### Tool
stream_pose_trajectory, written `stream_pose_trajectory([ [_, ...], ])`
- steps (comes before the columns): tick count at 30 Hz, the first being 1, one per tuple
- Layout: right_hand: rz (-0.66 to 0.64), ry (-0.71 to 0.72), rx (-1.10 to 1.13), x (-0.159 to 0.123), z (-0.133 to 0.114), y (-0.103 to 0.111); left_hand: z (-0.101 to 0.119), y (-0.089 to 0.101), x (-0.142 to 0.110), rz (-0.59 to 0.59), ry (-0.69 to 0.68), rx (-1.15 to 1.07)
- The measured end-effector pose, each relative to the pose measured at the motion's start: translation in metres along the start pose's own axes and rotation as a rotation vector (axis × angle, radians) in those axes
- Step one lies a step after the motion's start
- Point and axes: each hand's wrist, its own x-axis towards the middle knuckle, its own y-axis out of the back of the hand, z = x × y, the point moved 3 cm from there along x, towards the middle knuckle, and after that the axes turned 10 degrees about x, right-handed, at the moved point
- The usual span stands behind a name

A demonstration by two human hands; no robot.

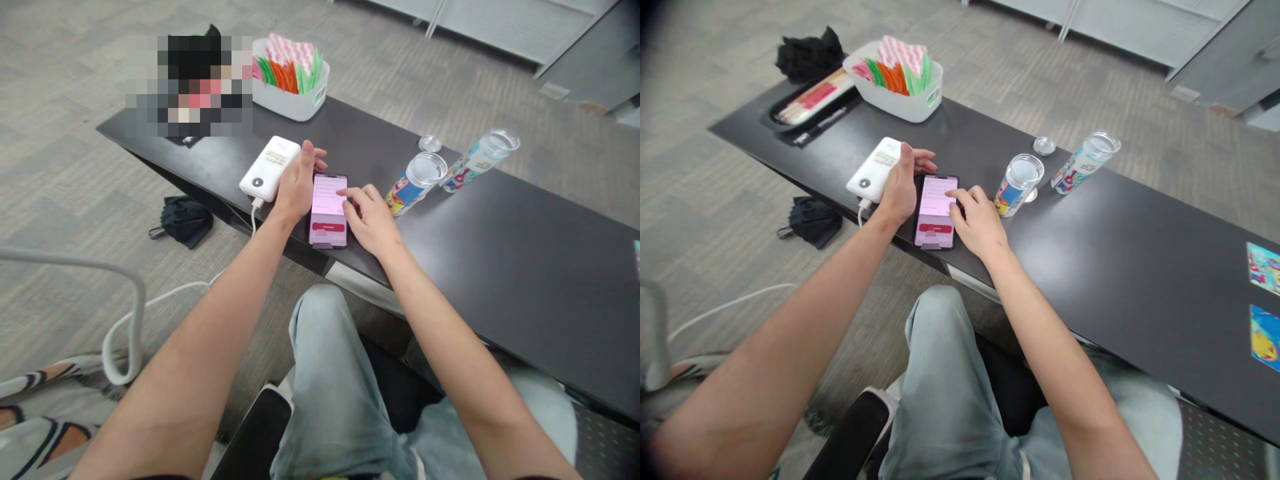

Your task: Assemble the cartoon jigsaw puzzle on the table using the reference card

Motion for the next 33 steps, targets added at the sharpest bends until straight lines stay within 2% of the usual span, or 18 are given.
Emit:
stream_pose_trajectory([
  [4, 0.014, -0.020, 0.056, 0.000, 0.003, 0.004, 0.002, 0.000, -0.001, -0.009, 0.005, 0.014],
  [8, -0.025, -0.029, 0.096, 0.001, 0.005, 0.005, 0.001, 0.001, -0.001, -0.018, -0.018, -0.012],
  [22, 0.008, -0.077, 0.109, 0.002, 0.004, 0.006, 0.003, 0.001, 0.000, -0.007, -0.032, 0.050],
  [29, -0.037, -0.064, 0.197, -0.003, -0.003, 0.007, 0.000, 0.003, 0.001, -0.009, -0.052, 0.085],
  [33, -0.115, -0.098, 0.276, -0.018, -0.013, 0.013, -0.001, 0.004, 0.004, -0.002, -0.043, 0.092],
])
